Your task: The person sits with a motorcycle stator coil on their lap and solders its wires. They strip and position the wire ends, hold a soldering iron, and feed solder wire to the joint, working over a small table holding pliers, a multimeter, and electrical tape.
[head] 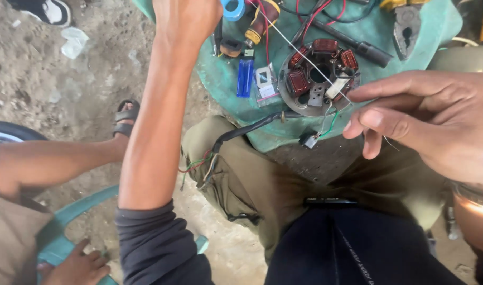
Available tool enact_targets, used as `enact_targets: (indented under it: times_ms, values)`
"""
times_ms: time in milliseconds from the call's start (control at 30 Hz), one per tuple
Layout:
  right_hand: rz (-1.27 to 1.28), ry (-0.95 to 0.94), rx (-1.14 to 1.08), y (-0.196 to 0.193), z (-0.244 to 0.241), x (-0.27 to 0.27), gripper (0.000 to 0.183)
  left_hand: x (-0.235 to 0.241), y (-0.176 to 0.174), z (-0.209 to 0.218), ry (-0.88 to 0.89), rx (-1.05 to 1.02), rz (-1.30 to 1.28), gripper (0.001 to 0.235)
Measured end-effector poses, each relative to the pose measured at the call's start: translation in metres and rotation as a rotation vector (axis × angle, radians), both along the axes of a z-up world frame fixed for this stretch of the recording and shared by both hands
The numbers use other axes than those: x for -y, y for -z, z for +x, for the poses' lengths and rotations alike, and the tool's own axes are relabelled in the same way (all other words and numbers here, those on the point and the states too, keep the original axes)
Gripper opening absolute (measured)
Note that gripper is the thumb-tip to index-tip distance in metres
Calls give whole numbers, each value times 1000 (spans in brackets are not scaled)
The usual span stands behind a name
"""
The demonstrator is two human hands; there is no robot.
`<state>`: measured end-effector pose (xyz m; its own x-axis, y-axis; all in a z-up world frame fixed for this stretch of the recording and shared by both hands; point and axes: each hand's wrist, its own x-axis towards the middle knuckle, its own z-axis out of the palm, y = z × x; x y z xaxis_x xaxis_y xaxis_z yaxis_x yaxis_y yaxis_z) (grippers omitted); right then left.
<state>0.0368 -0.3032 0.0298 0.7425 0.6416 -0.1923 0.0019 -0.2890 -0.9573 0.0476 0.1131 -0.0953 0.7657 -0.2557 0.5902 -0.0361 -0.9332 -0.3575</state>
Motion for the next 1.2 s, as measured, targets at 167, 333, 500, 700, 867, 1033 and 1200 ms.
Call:
enact_targets:
  times_ms: [167,333,500,700,867,1033,1200]
  values:
    - [139,-43,125,4,-4,-4,28,38,-20,3,32,-169,-205,18]
    - [266,-105,317,3,-3,-26,25,67,-58,-9,33,-242,-306,30]
    - [277,-237,486,-6,18,-40,22,109,-110,-40,38,-300,-306,57]
    - [96,-283,741,-24,59,-47,22,148,-148,-72,247,-357,-463,47]
    - [107,-555,893,-38,79,-46,20,178,-194,-118,467,-310,-1635,46]
    - [-138,-547,814,0,79,-42,27,172,-185,-112,487,-335,-1652,48]
    - [-286,-513,644,48,85,-21,35,166,-178,-104,472,-435,-1669,50]
